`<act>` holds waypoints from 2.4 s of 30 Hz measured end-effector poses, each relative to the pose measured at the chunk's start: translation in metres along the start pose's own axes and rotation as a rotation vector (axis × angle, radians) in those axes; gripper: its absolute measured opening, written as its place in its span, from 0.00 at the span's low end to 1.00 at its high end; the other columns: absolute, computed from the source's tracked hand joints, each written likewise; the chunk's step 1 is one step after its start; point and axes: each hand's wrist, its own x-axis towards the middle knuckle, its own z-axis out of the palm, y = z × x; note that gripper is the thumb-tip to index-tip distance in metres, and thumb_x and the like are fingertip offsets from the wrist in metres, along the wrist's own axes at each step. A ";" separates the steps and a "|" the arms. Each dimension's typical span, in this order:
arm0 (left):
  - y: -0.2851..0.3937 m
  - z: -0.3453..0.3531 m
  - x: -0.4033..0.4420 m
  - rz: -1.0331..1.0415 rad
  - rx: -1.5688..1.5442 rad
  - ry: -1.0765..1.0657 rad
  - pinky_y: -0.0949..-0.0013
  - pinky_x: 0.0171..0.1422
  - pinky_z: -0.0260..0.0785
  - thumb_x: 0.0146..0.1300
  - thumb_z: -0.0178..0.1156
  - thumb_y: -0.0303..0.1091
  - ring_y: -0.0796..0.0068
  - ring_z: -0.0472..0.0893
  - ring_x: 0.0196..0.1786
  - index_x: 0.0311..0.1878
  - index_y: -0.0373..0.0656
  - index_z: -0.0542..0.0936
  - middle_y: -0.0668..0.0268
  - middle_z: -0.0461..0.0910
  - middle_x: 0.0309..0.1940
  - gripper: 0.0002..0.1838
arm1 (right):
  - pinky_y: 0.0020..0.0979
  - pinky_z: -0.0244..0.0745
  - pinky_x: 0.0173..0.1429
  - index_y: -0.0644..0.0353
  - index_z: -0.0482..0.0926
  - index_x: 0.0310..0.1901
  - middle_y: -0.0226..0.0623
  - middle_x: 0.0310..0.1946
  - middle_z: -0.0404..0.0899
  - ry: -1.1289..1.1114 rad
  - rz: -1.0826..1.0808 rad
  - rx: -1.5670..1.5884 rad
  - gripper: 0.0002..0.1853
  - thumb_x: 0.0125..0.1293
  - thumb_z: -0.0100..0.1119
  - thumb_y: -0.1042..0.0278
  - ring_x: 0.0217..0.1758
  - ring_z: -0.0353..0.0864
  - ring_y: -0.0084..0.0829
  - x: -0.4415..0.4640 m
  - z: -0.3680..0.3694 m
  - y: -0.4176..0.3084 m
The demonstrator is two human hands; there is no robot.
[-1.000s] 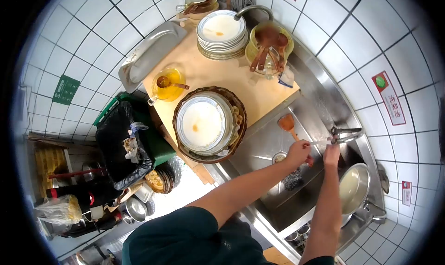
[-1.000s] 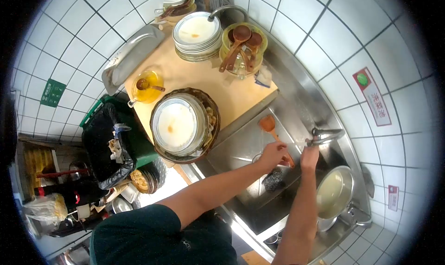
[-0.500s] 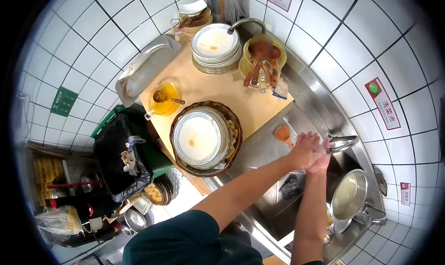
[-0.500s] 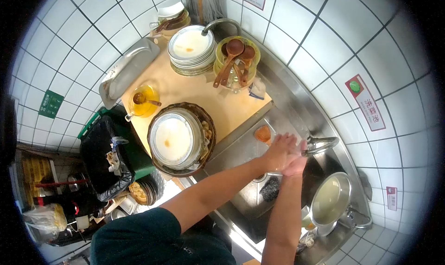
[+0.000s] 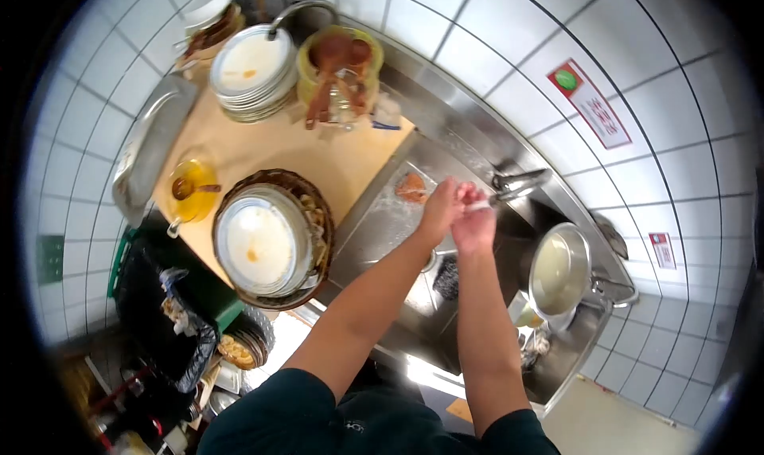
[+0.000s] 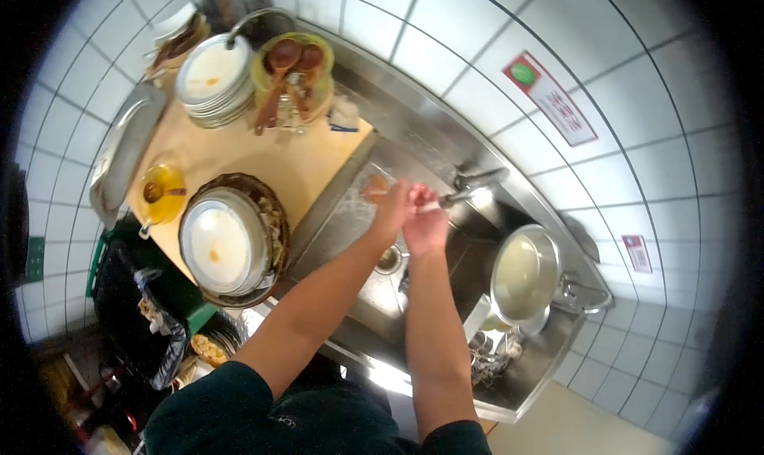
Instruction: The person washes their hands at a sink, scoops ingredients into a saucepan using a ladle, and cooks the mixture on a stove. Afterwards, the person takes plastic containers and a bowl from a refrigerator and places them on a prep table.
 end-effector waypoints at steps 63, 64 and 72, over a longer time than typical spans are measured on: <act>-0.027 0.011 0.001 -0.023 -0.175 0.380 0.56 0.78 0.59 0.78 0.44 0.47 0.56 0.71 0.69 0.65 0.27 0.68 0.49 0.73 0.64 0.29 | 0.46 0.77 0.52 0.66 0.80 0.37 0.54 0.49 0.80 0.258 -1.079 -1.959 0.07 0.60 0.54 0.78 0.48 0.80 0.56 0.025 -0.061 -0.057; -0.028 0.011 0.002 -0.027 -0.178 0.377 0.56 0.78 0.59 0.78 0.44 0.47 0.56 0.71 0.69 0.65 0.28 0.68 0.49 0.73 0.64 0.29 | 0.46 0.77 0.52 0.67 0.80 0.36 0.55 0.49 0.79 0.242 -1.086 -1.954 0.06 0.60 0.54 0.78 0.48 0.80 0.56 0.027 -0.062 -0.056; -0.029 0.001 0.001 -0.034 -0.226 0.370 0.58 0.73 0.64 0.78 0.44 0.46 0.57 0.77 0.61 0.55 0.31 0.75 0.51 0.79 0.56 0.24 | 0.43 0.76 0.53 0.65 0.79 0.38 0.49 0.47 0.81 0.243 -1.054 -1.265 0.05 0.66 0.53 0.75 0.47 0.81 0.48 0.012 -0.036 -0.030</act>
